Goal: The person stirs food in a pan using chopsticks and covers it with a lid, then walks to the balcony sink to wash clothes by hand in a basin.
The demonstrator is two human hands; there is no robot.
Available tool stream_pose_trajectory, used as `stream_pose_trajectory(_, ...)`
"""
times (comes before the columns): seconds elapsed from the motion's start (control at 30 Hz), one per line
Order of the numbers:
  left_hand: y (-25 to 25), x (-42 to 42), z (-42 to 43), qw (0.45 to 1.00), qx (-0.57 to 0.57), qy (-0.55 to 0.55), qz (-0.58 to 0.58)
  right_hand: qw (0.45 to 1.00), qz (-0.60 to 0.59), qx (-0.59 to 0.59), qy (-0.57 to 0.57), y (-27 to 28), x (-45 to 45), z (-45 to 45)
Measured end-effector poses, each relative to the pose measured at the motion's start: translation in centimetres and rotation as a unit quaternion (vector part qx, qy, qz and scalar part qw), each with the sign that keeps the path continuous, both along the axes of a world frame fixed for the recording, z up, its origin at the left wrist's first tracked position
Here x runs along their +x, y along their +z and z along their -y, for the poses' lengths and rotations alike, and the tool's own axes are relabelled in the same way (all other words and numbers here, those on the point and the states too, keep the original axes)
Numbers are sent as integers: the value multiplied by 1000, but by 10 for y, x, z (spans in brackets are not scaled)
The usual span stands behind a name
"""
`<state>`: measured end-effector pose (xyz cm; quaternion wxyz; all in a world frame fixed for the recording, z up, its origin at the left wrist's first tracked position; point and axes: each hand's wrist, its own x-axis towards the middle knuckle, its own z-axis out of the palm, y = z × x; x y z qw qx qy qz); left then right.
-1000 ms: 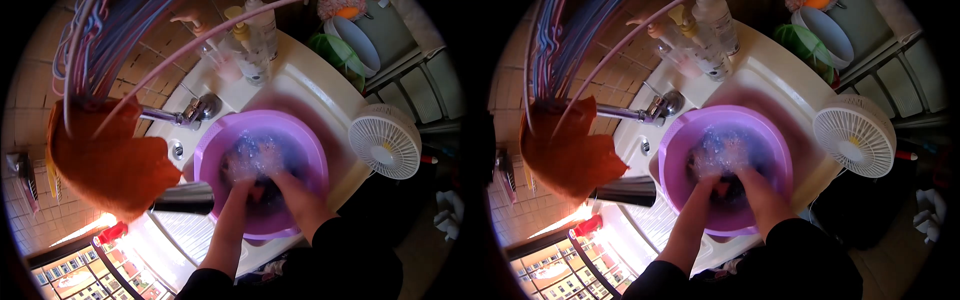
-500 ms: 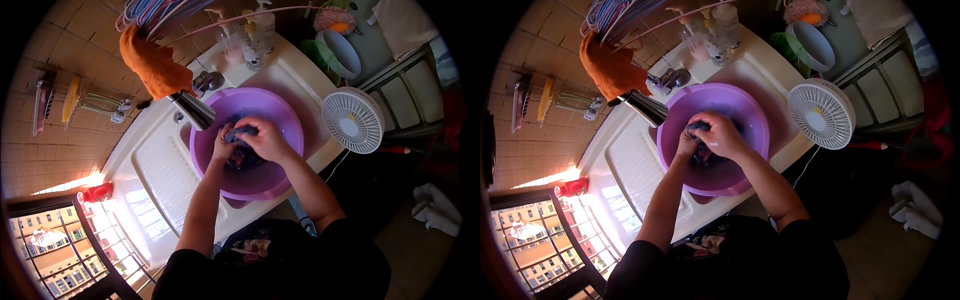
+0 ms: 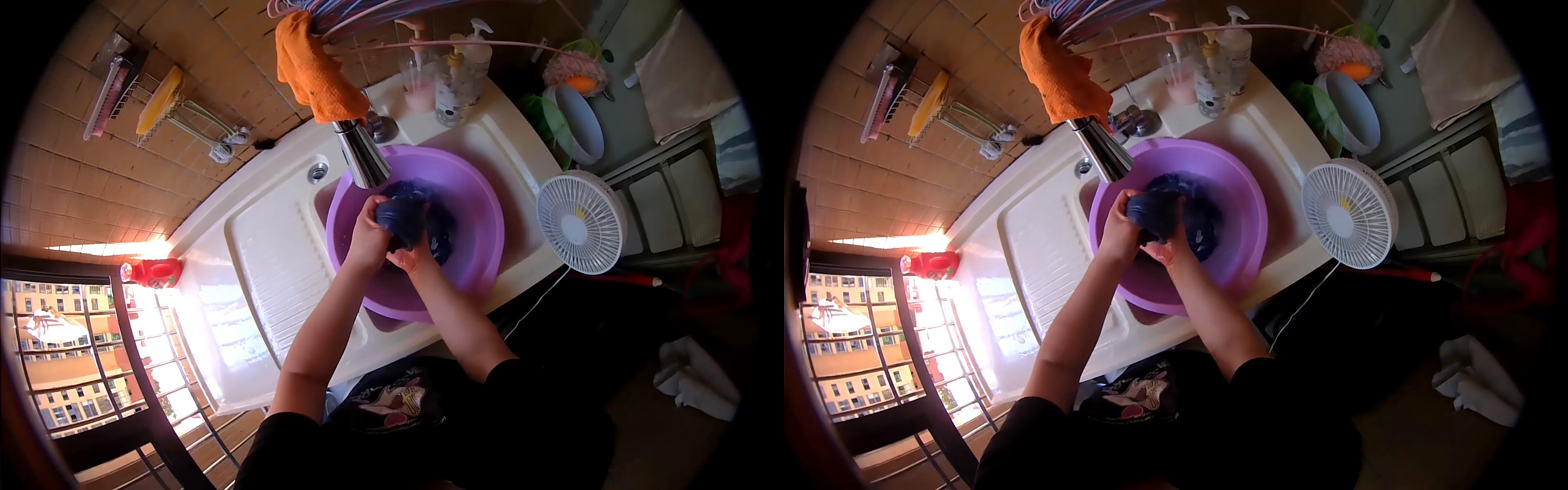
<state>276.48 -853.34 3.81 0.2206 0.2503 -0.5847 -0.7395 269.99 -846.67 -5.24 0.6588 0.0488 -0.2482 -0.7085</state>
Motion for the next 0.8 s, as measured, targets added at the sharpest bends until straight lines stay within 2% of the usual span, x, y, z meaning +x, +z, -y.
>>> stream_pose_trajectory(0.03,-11,8,1,979,180,32,-91,969,-155,179,-76,-1,6,-1)
stream_pose_trajectory(0.07,-12,16,4,965,220,35,-140,877,-300,345,-148,5,11,-1)
stream_pose_trajectory(0.1,-14,23,7,965,217,66,-128,901,-233,342,-132,12,10,-1)
stream_pose_trajectory(0.13,-16,32,9,965,216,99,-114,902,-233,343,-125,10,9,-4)
stream_pose_trajectory(0.17,-21,42,14,964,218,105,-113,850,-341,377,-138,5,6,-9)
stream_pose_trajectory(0.2,-32,53,21,980,155,107,-61,786,-444,404,-149,10,2,-12)
stream_pose_trajectory(0.23,-43,63,27,990,90,106,-8,751,-488,428,-123,16,-5,-15)
stream_pose_trajectory(0.27,-56,74,27,990,91,111,-8,751,-489,427,-118,16,-12,-15)
stream_pose_trajectory(0.3,-67,86,23,987,100,101,76,579,-663,421,-218,16,-18,-14)
stream_pose_trajectory(0.33,-77,95,18,978,107,88,157,365,-791,384,-306,16,-23,-12)
stream_pose_trajectory(0.37,-77,102,9,983,51,9,175,259,-828,369,-334,47,-26,-15)
stream_pose_trajectory(0.4,-74,104,-5,980,171,-2,97,256,-828,370,-335,67,-29,-16)
stream_pose_trajectory(0.47,-35,94,-26,912,408,-28,29,123,-898,246,-345,92,-30,-22)
stream_pose_trajectory(0.5,-37,86,-29,873,484,-48,-43,92,-921,225,-303,98,-28,-25)
stream_pose_trajectory(0.53,-38,74,-29,823,553,-68,-115,45,-935,156,-315,99,-29,-29)
stream_pose_trajectory(0.57,-46,62,-30,796,571,-74,-183,46,-932,132,-333,107,-27,-32)
stream_pose_trajectory(0.6,-46,50,-30,794,574,-76,-185,47,-929,106,-351,115,-23,-36)
stream_pose_trajectory(0.67,-45,30,-27,785,581,-4,-214,-20,-930,87,-356,115,-15,-43)
stream_pose_trajectory(0.73,-50,12,-27,812,529,21,-244,12,-906,66,-417,110,-8,-48)
stream_pose_trajectory(0.8,-35,10,-28,785,525,-105,-313,52,-904,28,-424,114,-5,-52)
